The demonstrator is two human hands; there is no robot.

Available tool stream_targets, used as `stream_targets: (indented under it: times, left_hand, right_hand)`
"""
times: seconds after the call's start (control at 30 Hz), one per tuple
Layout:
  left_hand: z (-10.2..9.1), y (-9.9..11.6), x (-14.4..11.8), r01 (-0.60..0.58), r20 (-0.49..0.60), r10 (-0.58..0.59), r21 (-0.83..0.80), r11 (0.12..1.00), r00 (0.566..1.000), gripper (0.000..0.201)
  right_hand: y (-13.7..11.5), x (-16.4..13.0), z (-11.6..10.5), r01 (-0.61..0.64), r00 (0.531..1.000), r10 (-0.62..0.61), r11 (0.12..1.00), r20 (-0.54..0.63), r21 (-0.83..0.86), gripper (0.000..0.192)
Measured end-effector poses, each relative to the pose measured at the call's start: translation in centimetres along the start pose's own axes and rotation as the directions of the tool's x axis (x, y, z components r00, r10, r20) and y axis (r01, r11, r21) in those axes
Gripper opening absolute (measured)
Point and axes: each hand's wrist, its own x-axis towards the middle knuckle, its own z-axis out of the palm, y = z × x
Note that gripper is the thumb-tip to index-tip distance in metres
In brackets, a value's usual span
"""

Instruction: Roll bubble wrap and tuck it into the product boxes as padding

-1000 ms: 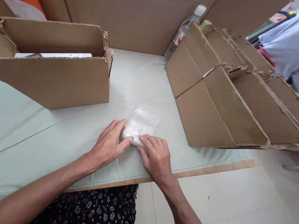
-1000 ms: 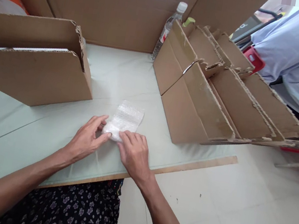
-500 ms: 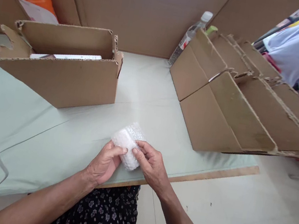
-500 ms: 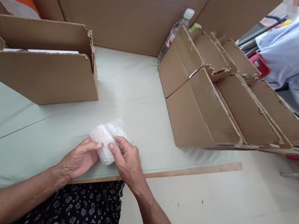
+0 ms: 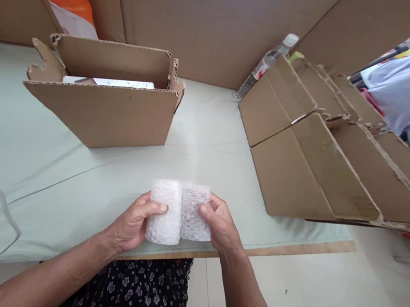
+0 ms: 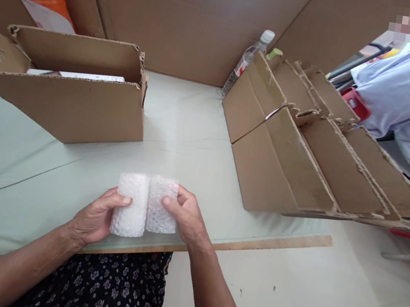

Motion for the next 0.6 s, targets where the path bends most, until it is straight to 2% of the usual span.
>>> stream_targets:
  times: [0.07,0.13,0.17,0.23,0.27,0.33,0.4,0.5,0.6]
  left_hand:
    - [-0.3,0.3,0.2,-0.059,-0.033,0.063,0.115,0.992,0.997,0.050]
    - [-0.5,0.7,0.4,-0.146,-0.067,0.172,0.295,0.944,0.983,0.049]
    - [-0.5,0.8,0.5,-0.189,-0.081,0.240,0.401,0.896,0.967,0.046]
    - [-0.4,0.8,0.6,-0.261,-0.083,0.376,0.583,0.769,0.923,0.042]
    - [-0.3,0.8,0.6,-0.292,-0.062,0.425,0.636,0.714,0.903,0.043]
    - [0.1,0.6,0.4,-0.349,-0.006,0.470,0.663,0.662,0.882,0.052]
    - [0.4,0.4,-0.1,-0.379,0.039,0.463,0.636,0.672,0.885,0.062]
    - [0.2,0.5,-0.9,-0.360,0.055,0.413,0.602,0.712,0.909,0.065]
    - [-0.9,1.0,-1.0,-0.336,0.049,0.381,0.584,0.739,0.923,0.067]
  right_hand:
    - [0.0,-0.2,1.3,0.040,0.996,-0.044,0.998,-0.072,-0.057,0.044]
    - [-0.1,-0.5,2.6,0.117,0.973,-0.163,0.960,-0.166,-0.253,0.028]
    - [-0.1,-0.6,3.2,0.154,0.957,-0.230,0.919,-0.176,-0.364,0.024]
    - [-0.2,-0.9,4.3,0.225,0.935,-0.331,0.829,-0.125,-0.513,0.021]
    - [-0.3,-0.9,4.8,0.259,0.931,-0.356,0.803,-0.082,-0.536,0.021]
    - [-0.2,-0.8,5.8,0.314,0.927,-0.375,0.795,-0.013,-0.519,0.027]
    - [0.1,-0.4,6.4,0.320,0.928,-0.374,0.806,-0.009,-0.498,0.031]
    - [0.8,0.4,6.5,0.253,0.934,-0.338,0.853,-0.113,-0.457,0.029]
    - [1.2,1.0,5.9,0.212,0.952,-0.262,0.937,-0.157,-0.277,0.028]
